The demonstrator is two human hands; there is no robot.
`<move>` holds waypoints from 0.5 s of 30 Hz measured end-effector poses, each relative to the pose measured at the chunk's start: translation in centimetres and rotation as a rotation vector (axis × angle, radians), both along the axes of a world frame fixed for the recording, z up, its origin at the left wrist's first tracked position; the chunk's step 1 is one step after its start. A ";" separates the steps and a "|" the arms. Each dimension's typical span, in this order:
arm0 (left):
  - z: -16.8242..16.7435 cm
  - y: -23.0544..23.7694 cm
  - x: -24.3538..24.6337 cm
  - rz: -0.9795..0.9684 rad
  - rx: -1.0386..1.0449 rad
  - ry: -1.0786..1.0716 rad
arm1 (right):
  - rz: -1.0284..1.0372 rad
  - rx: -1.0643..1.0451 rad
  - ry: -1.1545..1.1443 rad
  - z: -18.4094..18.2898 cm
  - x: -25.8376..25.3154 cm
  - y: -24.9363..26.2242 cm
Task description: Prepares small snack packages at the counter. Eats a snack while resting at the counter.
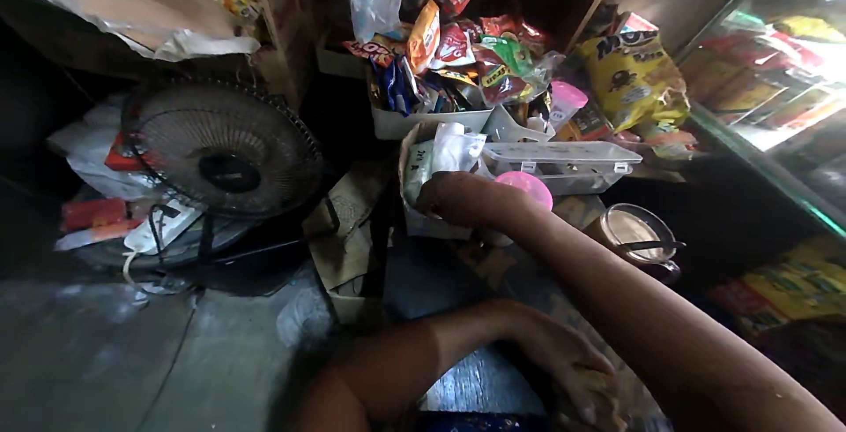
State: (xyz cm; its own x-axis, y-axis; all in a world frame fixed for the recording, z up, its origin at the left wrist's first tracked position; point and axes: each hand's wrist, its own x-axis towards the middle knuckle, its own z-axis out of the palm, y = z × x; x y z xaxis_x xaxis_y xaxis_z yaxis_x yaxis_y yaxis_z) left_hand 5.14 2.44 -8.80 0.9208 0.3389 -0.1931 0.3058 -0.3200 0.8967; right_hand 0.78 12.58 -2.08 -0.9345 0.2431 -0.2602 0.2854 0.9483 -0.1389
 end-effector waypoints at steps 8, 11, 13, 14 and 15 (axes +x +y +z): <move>0.0 0.0 0.0 -0.016 0.064 0.020 | -0.041 0.257 -0.067 -0.7 -0.7 0.3; 0.2 -0.1 -0.1 -0.022 0.092 0.033 | -0.024 0.285 -0.065 -1.1 -0.8 0.7; -0.1 -0.1 0.0 -0.022 0.109 0.022 | 0.012 0.270 -0.055 -1.7 -0.8 1.1; 0.0 -0.1 0.0 -0.024 0.103 0.034 | 0.031 0.254 -0.043 -2.0 -0.7 1.3; 0.2 -0.1 0.0 -0.022 0.099 0.047 | 0.041 0.237 -0.040 -2.2 -0.7 1.4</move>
